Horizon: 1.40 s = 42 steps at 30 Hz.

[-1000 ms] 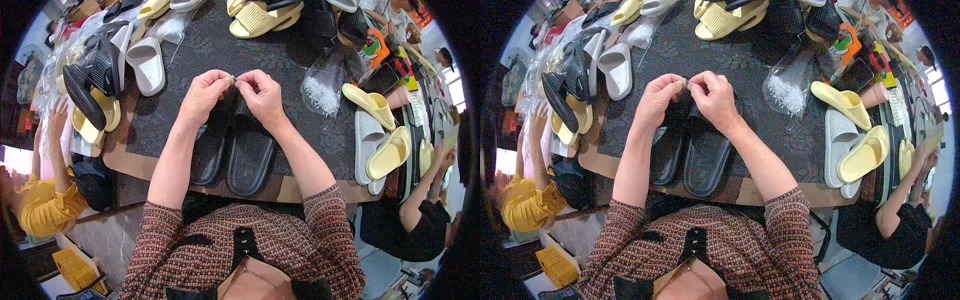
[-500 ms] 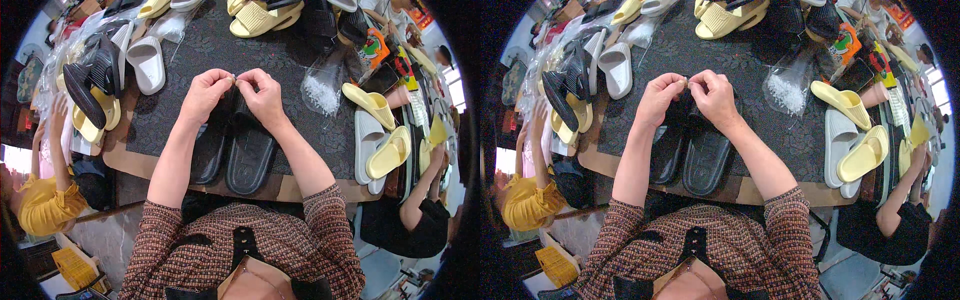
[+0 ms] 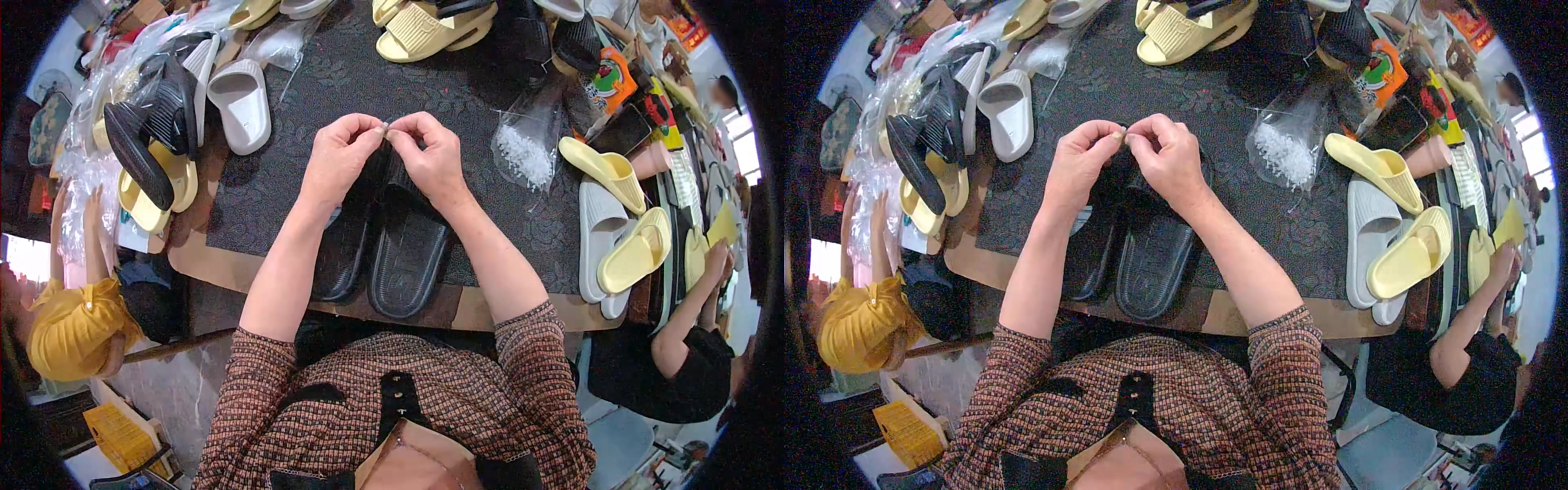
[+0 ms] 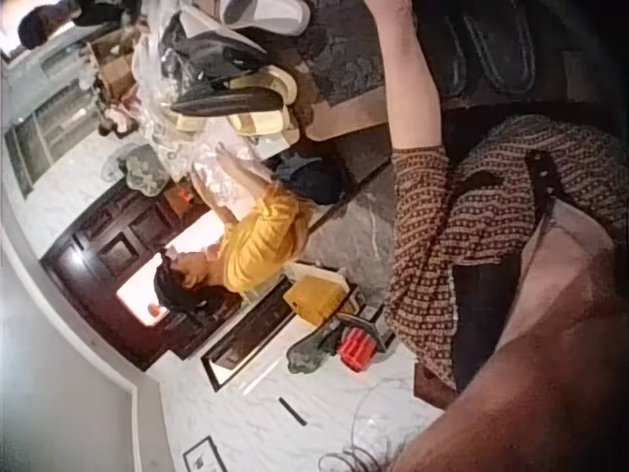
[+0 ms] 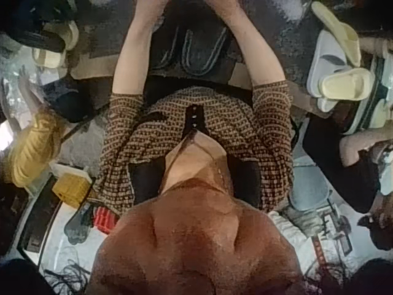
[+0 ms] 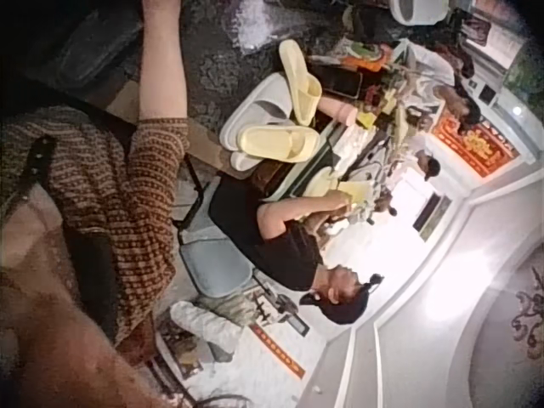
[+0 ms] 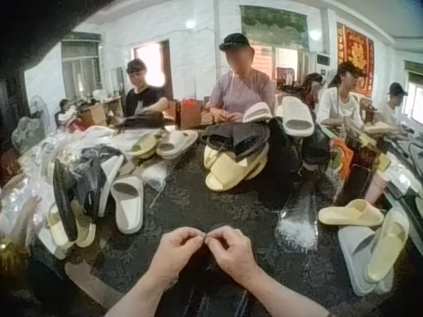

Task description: The person assembles pairs of plastic slide slippers by hand. They pick up individual slipper halves, align them, and press them together to form a complete pair. The person handles multiple pairs of different colors, including white, yellow, and black, moving finished pairs aside on the table.

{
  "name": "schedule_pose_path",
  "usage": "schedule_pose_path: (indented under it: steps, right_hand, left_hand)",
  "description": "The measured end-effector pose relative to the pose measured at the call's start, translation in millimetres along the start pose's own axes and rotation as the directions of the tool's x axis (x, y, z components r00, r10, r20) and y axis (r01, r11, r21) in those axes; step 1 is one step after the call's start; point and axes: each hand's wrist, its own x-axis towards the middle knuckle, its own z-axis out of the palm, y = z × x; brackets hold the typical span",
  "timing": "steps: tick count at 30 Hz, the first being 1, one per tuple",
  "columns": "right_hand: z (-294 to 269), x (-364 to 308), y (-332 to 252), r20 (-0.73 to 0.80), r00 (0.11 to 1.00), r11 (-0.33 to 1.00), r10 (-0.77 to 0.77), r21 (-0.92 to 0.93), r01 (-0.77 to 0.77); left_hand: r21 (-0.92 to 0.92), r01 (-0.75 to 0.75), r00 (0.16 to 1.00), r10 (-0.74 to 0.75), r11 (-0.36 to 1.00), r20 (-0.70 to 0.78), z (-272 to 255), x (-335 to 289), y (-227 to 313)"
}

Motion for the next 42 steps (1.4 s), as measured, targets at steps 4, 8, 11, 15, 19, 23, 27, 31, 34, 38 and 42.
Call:
schedule_pose_path:
  steps: [4, 8, 11, 15, 19, 23, 27, 31, 34, 38, 42]
  right_hand:
    - [-2.0, -0.3, -6.0, -0.003, 0.998, 0.996, -0.057, -0.067, 0.056]
    - [-2.4, -0.5, -5.0, -0.013, 0.998, 0.997, -0.054, -0.05, 0.054]
    - [-0.4, -1.2, -2.3, -0.03, 0.998, 0.998, -0.059, -0.033, 0.058]
    - [-1.6, -1.9, -3.4, -0.038, 0.998, 0.999, -0.053, -0.011, 0.053]
    - [-1.6, -1.8, -4.3, -0.018, 0.997, 0.996, -0.07, -0.057, 0.069]
    - [-2.4, -1.2, -7.1, -0.016, 0.997, 0.993, -0.073, -0.092, 0.071]
    - [-1.4, -1.7, -6.4, -0.026, 0.998, 0.994, -0.066, -0.085, 0.063]
    - [-1.5, -1.6, -4.0, -0.019, 0.997, 0.994, -0.072, -0.078, 0.07]
    - [-1.7, -1.9, -5.3, -0.014, 0.998, 0.995, -0.056, -0.084, 0.055]
    - [-0.9, -2.1, 0.4, -0.017, 0.999, 0.996, -0.049, -0.075, 0.048]
    - [-2.4, -2.3, -0.2, 0.03, 0.999, 1.0, -0.014, -0.014, 0.014]
  left_hand:
    - [-0.025, -0.003, 1.0, 0.003, 1.0, 0.008, -1.1, -2.1, 3.9]
    - [-0.078, -0.019, 1.0, 0.021, 0.997, 0.023, -1.6, -2.0, 2.5]
    - [-0.063, 0.012, 1.0, -0.012, 0.998, 0.007, -5.5, -1.8, -2.0]
    - [-0.096, 0.012, 1.0, -0.013, 0.995, -0.009, -5.6, 1.0, -6.4]
    - [-0.051, 0.02, 1.0, -0.022, 0.999, -0.023, -3.4, -1.3, 1.0]
    - [-0.072, -0.004, 1.0, 0.004, 0.997, -0.001, -3.2, -0.4, -2.3]
    - [-0.076, 0.006, 1.0, -0.007, 0.997, -0.017, -2.2, -0.3, -3.4]
    - [-0.018, 0.007, 1.0, -0.007, 1.0, -0.03, -1.5, -0.4, -0.7]
    - [-0.017, -0.008, 0.999, 0.007, 1.0, -0.037, -0.6, -0.5, -2.7]
    - [0.042, 0.009, 1.0, -0.009, 0.999, -0.011, -1.1, 0.0, -0.7]
    - [-0.059, 0.044, 0.997, -0.04, 0.997, 0.064, -4.9, 0.8, -0.6]
